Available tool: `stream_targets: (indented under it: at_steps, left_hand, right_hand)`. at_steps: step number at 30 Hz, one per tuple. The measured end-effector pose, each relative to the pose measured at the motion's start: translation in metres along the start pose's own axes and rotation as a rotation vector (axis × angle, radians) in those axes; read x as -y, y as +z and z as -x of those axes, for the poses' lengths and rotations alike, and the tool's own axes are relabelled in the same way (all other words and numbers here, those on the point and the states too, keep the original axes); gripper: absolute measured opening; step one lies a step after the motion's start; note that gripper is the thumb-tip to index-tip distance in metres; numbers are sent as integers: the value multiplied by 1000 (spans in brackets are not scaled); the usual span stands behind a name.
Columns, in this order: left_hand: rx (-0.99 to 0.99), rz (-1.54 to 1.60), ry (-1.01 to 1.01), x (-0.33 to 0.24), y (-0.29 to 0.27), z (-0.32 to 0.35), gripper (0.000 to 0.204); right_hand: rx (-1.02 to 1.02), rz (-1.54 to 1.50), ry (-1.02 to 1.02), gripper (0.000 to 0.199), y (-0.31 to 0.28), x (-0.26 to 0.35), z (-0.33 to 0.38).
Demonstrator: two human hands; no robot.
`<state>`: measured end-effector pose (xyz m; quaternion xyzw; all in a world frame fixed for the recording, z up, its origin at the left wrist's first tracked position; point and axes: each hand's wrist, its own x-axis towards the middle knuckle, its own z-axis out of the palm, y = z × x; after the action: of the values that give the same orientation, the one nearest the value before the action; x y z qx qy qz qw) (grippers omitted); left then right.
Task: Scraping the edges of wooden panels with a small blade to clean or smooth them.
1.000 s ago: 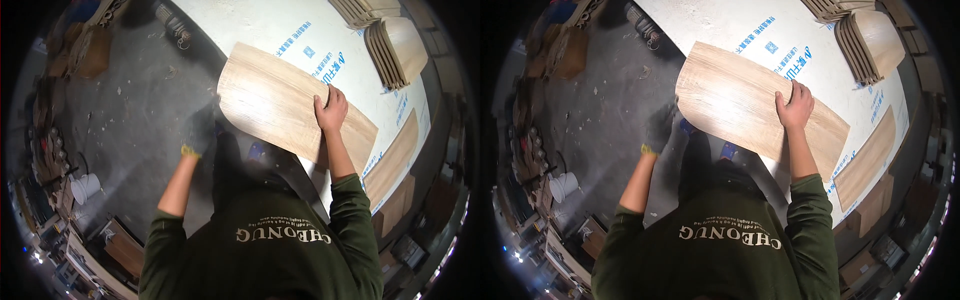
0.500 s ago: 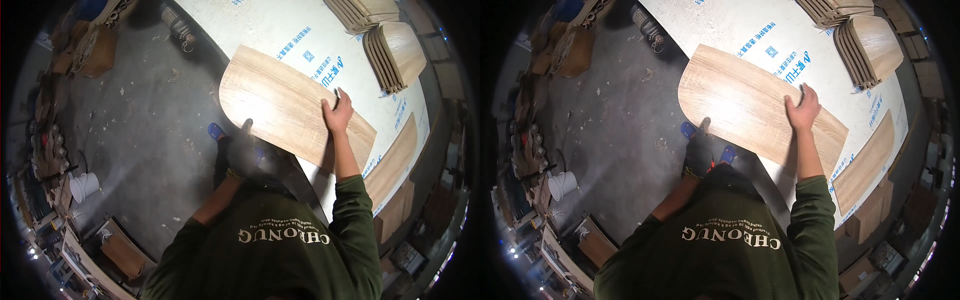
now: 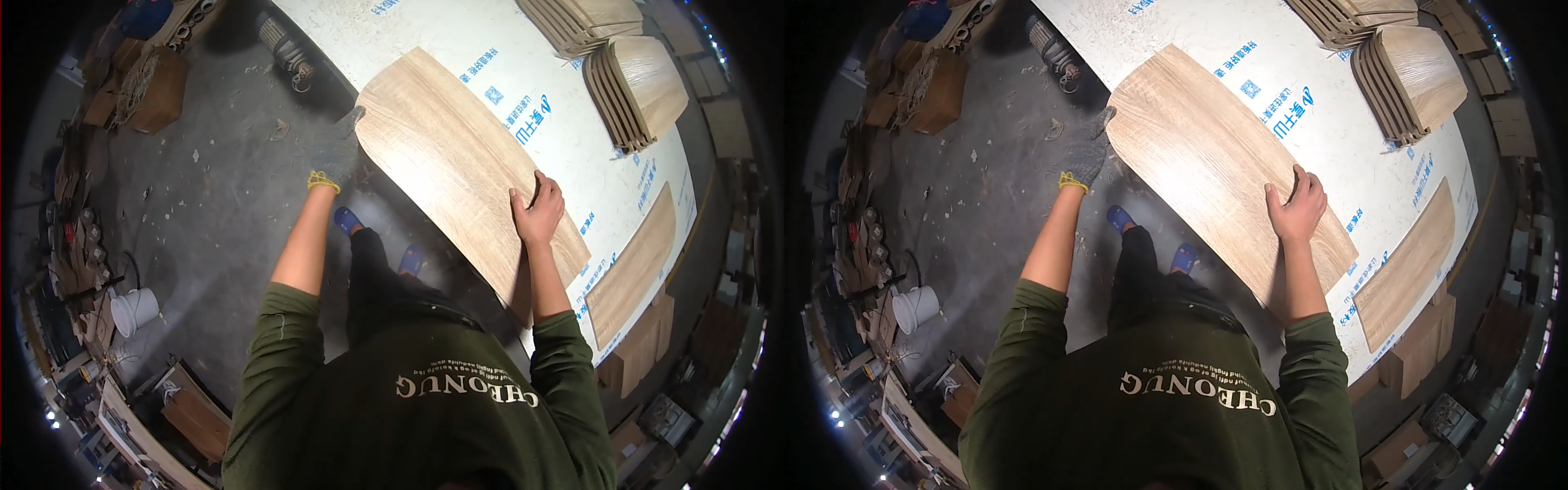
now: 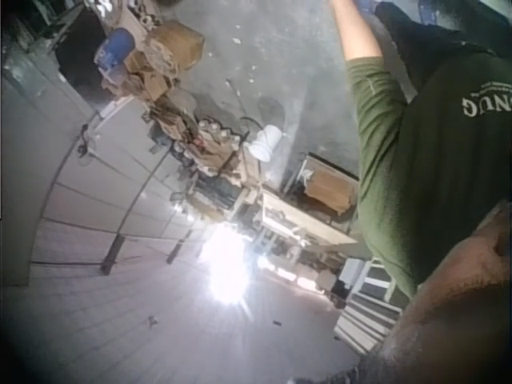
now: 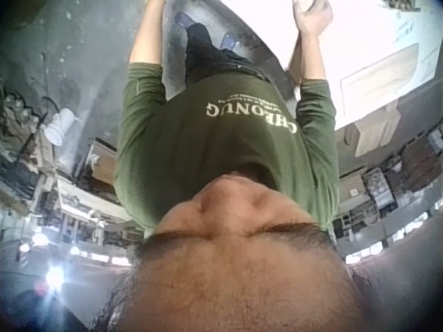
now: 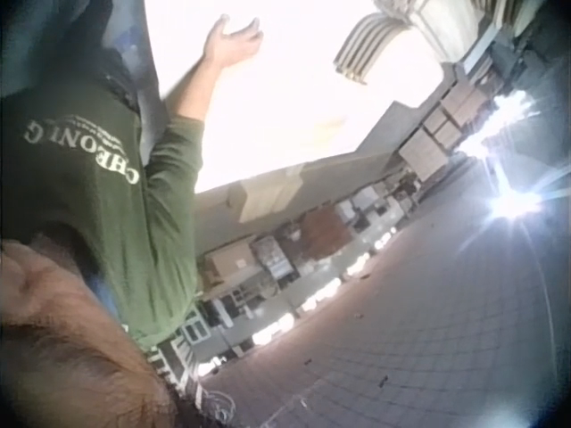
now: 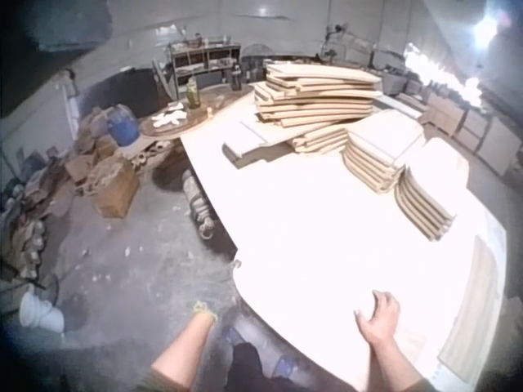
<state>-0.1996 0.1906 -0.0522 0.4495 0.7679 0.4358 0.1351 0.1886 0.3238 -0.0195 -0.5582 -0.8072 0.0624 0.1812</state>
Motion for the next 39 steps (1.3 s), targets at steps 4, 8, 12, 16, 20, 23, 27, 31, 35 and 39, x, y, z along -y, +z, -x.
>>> stream_targets:
  at_steps: [4, 8, 12, 16, 20, 23, 27, 31, 35, 39]
  left_hand:
    - [-69, -514, 159, 5, 39, 48, 33]
    - [24, 58, 165, -58, 85, 147, 29]
    - [248, -167, 330, -115, 99, 191, 31]
    - [307, -713, 189, -86, 65, 162, 39]
    - [-188, -186, -14, -30, 51, 87, 38]
    - [-103, -11, -72, -12, 39, 41, 39]
    - [-37, -56, -144, -9, 20, -4, 42]
    - [-26, -209, -130, -16, 25, 7, 44]
    - [-191, -507, 122, -42, 68, 85, 35]
    - [-105, -486, 184, -70, 100, 155, 33]
  right_hand:
    - [-12, 3, 14, 68, -2, 2, 0]
    - [-52, 9, -3, 68, 2, 3, 2]
    - [-28, -103, -27, 70, 6, -19, 4]
    - [-144, -125, 15, 74, -17, -88, 18]
    - [-5, 84, 196, 69, -48, -143, 79]
    - [-117, -72, 49, 66, -37, -133, 94]
    - [-118, -1, 36, 73, -20, -87, 99]
    - [-56, -54, 138, 75, -20, -61, 98]
    - [-72, -80, 168, 74, -20, -60, 96]
    - [-88, -116, 152, 73, -19, -61, 95]
